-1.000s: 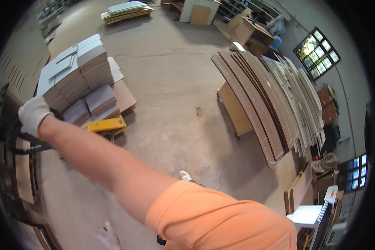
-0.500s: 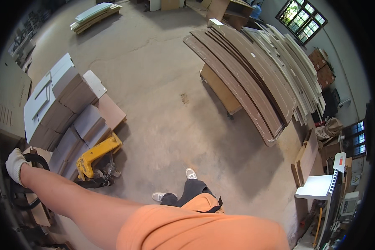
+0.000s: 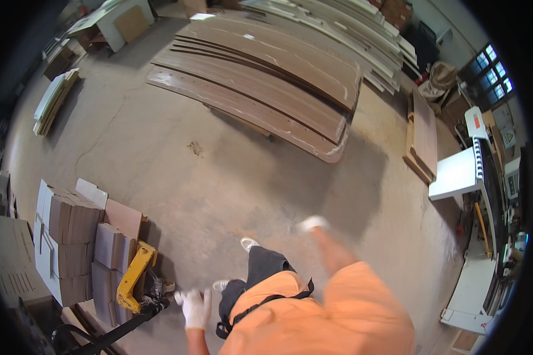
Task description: The person walks through a workshop, picks up a large brown panel, and places it on a workbench. They use a handheld barcode scanner to scan a label on the panel while operating a computer mouse. The person then retrieves another panel and repeats the scanning process.
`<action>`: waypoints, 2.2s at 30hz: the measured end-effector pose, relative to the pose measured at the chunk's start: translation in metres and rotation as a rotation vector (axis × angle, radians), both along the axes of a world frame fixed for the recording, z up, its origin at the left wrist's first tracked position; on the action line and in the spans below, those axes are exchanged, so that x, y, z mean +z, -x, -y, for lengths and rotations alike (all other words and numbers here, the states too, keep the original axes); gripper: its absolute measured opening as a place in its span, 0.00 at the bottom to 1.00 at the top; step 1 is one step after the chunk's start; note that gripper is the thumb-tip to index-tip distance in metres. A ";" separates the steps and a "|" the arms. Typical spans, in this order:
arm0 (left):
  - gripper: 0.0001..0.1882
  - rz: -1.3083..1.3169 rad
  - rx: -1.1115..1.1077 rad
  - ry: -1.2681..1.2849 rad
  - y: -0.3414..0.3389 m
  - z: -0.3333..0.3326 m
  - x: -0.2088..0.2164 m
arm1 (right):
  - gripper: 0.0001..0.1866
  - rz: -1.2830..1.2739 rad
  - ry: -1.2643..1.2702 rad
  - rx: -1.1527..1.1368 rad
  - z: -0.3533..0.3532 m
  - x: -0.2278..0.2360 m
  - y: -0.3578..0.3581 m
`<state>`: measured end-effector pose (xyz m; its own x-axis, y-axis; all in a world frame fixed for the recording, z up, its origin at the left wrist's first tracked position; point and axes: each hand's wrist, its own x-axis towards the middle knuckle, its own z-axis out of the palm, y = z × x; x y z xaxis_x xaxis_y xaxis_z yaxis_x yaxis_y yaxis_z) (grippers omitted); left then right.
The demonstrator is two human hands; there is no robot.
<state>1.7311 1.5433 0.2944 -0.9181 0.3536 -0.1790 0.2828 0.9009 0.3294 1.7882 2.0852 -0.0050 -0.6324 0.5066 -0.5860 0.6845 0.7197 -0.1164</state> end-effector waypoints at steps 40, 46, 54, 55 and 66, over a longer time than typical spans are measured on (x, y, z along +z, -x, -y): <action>0.58 0.477 1.036 -0.695 0.144 -0.728 -0.232 | 0.24 -1.168 0.590 -1.062 -0.595 -0.019 0.211; 0.61 0.359 1.028 -0.723 0.135 -0.715 -0.240 | 0.31 -1.184 0.350 -0.950 -0.573 -0.015 0.204; 0.58 0.547 0.999 -0.742 0.149 -0.702 -0.252 | 0.33 -0.859 0.246 -0.931 -0.575 0.028 0.191; 0.58 0.527 1.001 -0.717 0.151 -0.701 -0.254 | 0.34 -0.850 0.295 -0.961 -0.574 0.034 0.191; 0.55 0.724 1.055 -0.830 0.157 -0.690 -0.253 | 0.33 -0.660 0.304 -1.072 -0.560 0.030 0.184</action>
